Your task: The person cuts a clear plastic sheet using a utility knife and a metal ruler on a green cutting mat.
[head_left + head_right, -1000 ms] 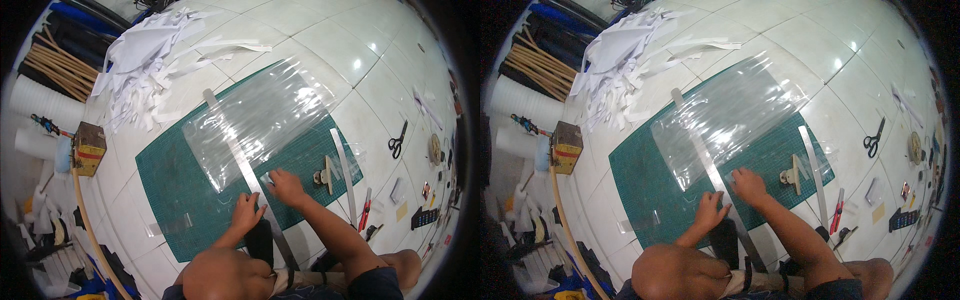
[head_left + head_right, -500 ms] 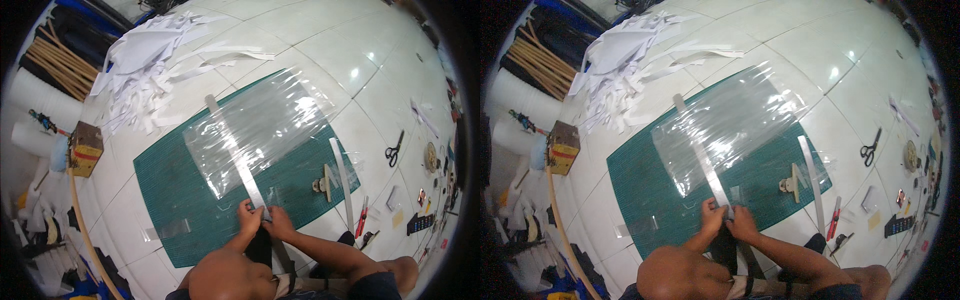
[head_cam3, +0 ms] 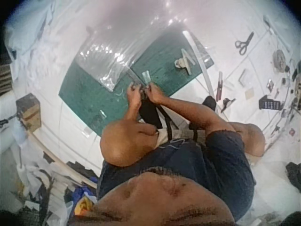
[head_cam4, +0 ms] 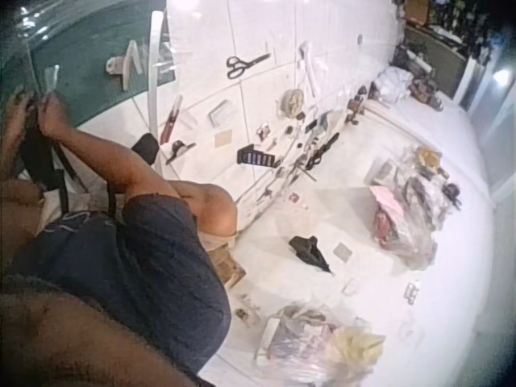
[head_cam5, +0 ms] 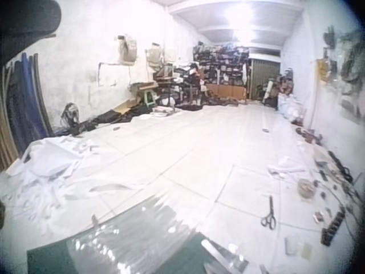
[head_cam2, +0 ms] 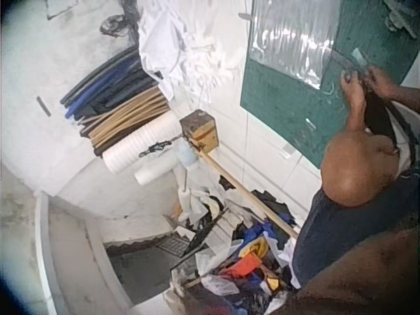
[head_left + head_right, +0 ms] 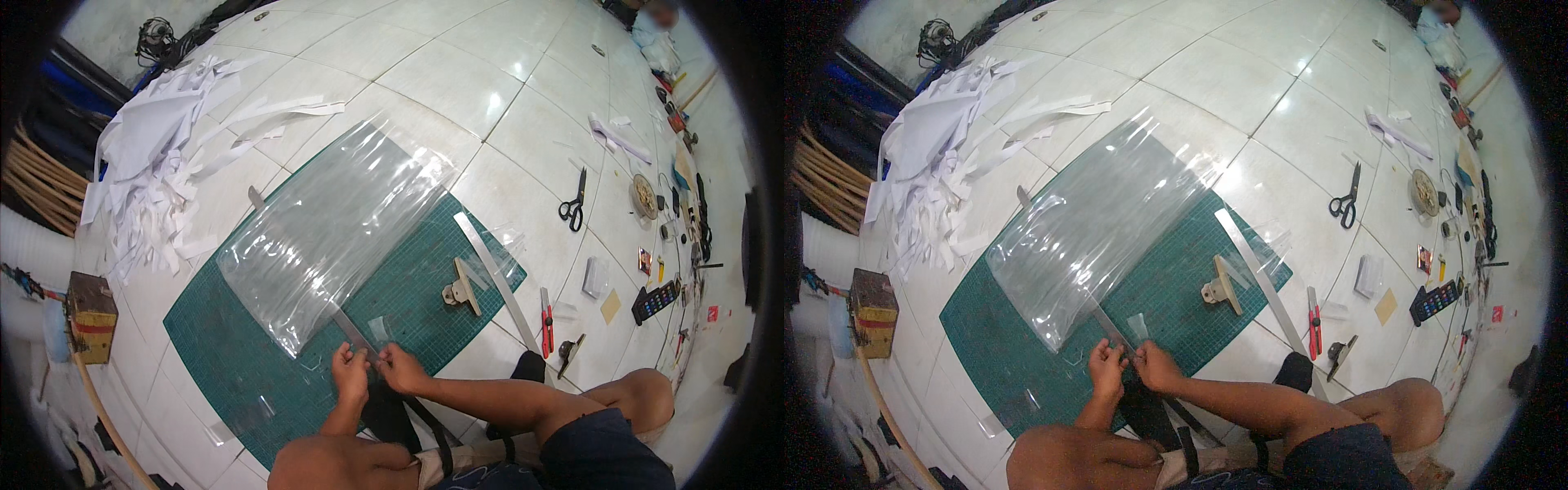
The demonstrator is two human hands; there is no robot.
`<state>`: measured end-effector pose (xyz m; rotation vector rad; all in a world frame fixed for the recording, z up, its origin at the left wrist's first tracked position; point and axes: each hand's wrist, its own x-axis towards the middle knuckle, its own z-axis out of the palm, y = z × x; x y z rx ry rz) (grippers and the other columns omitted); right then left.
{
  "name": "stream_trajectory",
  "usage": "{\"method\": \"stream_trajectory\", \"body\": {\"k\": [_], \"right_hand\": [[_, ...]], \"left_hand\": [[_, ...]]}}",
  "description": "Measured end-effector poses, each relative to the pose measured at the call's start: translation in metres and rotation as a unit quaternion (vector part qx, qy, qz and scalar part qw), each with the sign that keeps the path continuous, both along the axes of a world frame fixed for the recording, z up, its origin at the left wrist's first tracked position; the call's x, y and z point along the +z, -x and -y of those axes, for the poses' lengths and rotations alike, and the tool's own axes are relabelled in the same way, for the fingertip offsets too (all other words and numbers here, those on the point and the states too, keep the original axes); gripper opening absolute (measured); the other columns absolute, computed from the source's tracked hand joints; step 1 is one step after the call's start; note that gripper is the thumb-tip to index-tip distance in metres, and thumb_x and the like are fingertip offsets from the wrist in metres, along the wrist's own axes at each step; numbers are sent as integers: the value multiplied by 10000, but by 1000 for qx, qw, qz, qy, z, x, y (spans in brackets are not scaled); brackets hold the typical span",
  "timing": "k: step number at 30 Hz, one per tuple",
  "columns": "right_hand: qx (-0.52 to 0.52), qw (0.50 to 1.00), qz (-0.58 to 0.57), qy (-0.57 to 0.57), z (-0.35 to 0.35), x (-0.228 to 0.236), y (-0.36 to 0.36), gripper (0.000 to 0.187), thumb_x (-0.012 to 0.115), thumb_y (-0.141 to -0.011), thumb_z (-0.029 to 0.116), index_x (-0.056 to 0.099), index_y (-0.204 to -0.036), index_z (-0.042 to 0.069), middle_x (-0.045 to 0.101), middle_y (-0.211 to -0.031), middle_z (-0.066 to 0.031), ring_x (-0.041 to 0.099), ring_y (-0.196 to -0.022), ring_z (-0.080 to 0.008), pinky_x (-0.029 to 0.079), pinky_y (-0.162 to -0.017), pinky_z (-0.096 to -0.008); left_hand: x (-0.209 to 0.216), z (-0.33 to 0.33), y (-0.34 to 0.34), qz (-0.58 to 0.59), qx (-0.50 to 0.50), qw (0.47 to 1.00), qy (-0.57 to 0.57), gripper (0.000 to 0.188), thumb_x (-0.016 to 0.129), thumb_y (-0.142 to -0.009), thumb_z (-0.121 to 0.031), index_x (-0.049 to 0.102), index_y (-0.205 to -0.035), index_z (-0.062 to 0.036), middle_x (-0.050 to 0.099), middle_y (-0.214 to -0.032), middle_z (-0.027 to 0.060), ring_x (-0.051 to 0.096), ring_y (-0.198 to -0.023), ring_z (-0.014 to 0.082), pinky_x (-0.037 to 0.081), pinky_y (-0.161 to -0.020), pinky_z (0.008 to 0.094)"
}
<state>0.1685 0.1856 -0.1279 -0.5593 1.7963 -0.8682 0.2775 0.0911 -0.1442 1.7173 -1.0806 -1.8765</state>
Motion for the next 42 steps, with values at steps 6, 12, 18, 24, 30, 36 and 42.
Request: {"method": "stream_trajectory", "body": {"k": [6,12,18,24,30,36,42], "right_hand": [[-143,989,-46,16,1,-19,-9,292,568,-1010,275,525,-1114,5,623,-946,-146,617,-830,-250,494,-775,-391],[-153,988,2,18,6,-14,14,420,568,-1005,357,513,-1183,-19,637,-1111,-245,648,-1020,-384,492,-886,-476],[-142,988,-50,16,6,-4,23,492,607,-977,415,537,-1186,-25,639,-1138,-246,643,-1033,-373,485,-910,-477],[-227,968,-55,92,26,-7,50,471,650,-957,383,550,-1168,-26,672,-1054,-225,665,-965,-355,507,-866,-450],[-285,943,-161,58,32,-14,125,418,659,-954,340,587,-1141,-27,684,-1035,-225,677,-929,-343,515,-838,-425],[-373,912,-140,100,29,-15,192,431,645,-956,334,627,-1182,-33,694,-1044,-242,686,-968,-349,516,-854,-425],[-331,880,-316,127,39,32,293,475,633,-962,376,654,-1240,-9,684,-787,-112,632,-596,-174,493,-564,-335]], "left_hand": [[16,17,-1,-39,82,995,-34,678,760,-888,-234,413,-1426,-8,528,-1031,72,560,-908,179,525,-791,334],[8,76,-32,-115,338,933,-50,737,713,-907,-448,392,-1433,-43,576,-1177,111,584,-1006,254,475,-960,425],[5,135,-50,-125,107,986,-23,423,708,-917,-422,602,-1179,-107,638,-1002,26,606,-898,169,492,-767,332],[7,174,-68,-122,112,985,45,115,631,-945,-223,613,-1010,-130,571,-834,-34,542,-709,101,410,-541,262],[29,186,-128,-52,111,990,72,134,640,-936,-226,607,-1006,-116,564,-824,-39,546,-702,96,386,-521,233],[-2,194,-247,-34,115,991,65,85,600,-934,-163,599,-981,-92,567,-791,-12,549,-648,124,411,-533,270],[0,161,-335,134,52,987,69,36,557,-944,-87,580,-944,-59,582,-780,33,548,-654,128,451,-570,279]]}}
